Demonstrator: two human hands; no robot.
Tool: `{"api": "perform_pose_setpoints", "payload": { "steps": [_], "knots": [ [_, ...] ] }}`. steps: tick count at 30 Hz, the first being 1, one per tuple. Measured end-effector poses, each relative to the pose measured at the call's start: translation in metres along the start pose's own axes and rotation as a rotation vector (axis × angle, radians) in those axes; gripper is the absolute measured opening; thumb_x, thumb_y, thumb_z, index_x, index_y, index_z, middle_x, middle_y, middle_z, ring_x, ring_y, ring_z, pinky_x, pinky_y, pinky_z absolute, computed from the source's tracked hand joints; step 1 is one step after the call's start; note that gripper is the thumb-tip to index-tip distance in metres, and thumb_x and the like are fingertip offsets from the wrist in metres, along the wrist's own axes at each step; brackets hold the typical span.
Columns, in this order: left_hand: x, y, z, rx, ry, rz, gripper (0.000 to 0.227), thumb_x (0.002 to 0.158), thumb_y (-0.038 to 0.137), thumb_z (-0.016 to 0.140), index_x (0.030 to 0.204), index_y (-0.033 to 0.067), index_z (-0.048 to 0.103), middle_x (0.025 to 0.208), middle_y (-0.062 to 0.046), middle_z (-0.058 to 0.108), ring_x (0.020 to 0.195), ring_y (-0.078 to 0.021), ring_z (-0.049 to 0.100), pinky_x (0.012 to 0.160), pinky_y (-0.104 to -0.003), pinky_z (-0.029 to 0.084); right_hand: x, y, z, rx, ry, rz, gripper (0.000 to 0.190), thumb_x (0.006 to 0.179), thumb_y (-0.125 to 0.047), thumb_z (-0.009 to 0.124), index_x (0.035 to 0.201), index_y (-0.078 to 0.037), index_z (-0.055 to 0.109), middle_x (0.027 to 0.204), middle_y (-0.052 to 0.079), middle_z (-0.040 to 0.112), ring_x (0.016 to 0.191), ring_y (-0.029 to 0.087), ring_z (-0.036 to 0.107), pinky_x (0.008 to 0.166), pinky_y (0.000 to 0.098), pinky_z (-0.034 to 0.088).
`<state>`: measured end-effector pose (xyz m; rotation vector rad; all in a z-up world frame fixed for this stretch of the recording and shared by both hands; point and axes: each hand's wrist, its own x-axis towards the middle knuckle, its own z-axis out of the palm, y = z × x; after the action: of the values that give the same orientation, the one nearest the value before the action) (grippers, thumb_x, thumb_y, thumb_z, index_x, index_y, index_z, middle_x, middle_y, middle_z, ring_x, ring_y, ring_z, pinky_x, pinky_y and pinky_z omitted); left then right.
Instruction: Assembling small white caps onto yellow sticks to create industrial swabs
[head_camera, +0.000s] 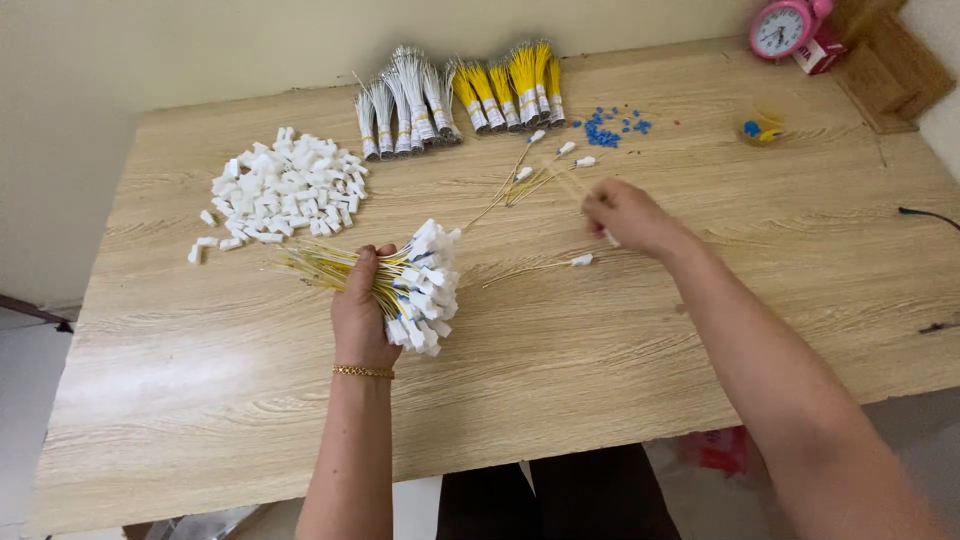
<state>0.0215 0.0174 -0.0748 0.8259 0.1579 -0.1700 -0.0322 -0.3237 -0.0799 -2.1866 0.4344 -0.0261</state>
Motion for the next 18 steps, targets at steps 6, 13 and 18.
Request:
{"api": "perform_pose_setpoints", "payload": {
  "steps": [6,13,18],
  "knots": [
    [0.002,-0.001,-0.002,0.009,-0.001,0.006,0.016,0.087,0.021,0.067,0.098,0.0107,0.060,0.092,-0.010,0.071,0.076,-0.0208,0.070,0.064,-0.034,0.061,-0.001,0.022,-0.015,-0.738,0.099,0.002,0.043,0.089,-0.041,0.064,0.128,-0.025,0.060,0.130,0.012,0.054,0.126,0.042,0.047,0.093,0.0615,0.039],
    [0.002,-0.004,0.005,-0.014,0.015,0.016,0.018,0.087,0.019,0.068,0.099,0.0074,0.060,0.094,-0.013,0.071,0.077,-0.0237,0.070,0.066,-0.038,0.061,-0.035,0.016,0.027,-0.827,-0.018,-0.356,0.025,0.084,-0.050,0.066,0.098,-0.031,0.072,0.105,-0.004,0.067,0.106,0.027,0.061,0.087,0.0475,0.049],
    [0.008,-0.008,0.003,0.002,-0.005,-0.010,0.018,0.088,0.020,0.065,0.101,0.0091,0.060,0.094,-0.011,0.070,0.076,-0.0224,0.070,0.064,-0.035,0.060,-0.073,-0.017,-0.016,-0.203,-0.067,-0.013,0.023,0.094,-0.015,0.057,0.111,-0.005,0.069,0.112,0.021,0.069,0.112,0.040,0.061,0.095,0.0509,0.047]
  ]
}}
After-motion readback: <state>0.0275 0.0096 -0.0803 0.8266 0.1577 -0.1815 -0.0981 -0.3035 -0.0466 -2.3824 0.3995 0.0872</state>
